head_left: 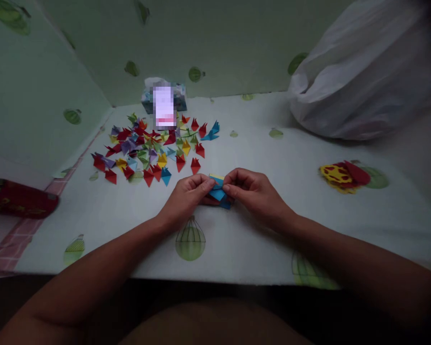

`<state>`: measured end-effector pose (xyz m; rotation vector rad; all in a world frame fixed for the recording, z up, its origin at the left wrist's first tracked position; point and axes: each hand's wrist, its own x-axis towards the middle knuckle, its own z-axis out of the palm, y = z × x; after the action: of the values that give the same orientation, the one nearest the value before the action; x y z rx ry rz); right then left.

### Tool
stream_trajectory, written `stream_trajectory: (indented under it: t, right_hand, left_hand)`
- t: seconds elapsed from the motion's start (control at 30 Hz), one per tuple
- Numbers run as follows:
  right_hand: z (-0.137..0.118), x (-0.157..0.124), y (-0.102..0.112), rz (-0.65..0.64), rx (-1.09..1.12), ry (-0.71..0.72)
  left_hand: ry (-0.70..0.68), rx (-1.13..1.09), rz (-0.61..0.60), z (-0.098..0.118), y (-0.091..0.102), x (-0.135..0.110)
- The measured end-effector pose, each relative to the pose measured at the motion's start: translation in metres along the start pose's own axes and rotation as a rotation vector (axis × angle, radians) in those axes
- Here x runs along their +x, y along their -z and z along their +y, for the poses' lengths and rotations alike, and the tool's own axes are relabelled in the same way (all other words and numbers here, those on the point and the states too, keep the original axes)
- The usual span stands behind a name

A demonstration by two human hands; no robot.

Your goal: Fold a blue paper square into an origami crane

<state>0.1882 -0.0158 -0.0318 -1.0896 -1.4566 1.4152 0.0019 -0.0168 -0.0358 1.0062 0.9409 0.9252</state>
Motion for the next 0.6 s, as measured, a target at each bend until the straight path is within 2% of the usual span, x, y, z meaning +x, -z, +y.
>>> stream_trajectory:
  t: [0.13, 0.33, 0.6]
  right_hand:
    - [0.0002, 0.0002, 0.0, -0.009, 0.039, -0.03]
    - [0.0019, 0.0007, 0.0028, -0.014, 0.222, -0.085]
    - [0.0056, 0.0008, 0.0027, -0.038, 0.201, -0.07]
  left_hand:
    - [-0.012, 0.026, 0.015, -0.0002, 0.0, 0.0]
    - [-0.037, -0.018, -0.081, 0.0014, 0.0027, -0.0005]
    - [-0.048, 0.07, 0.002, 0.006, -0.0023, -0.0027]
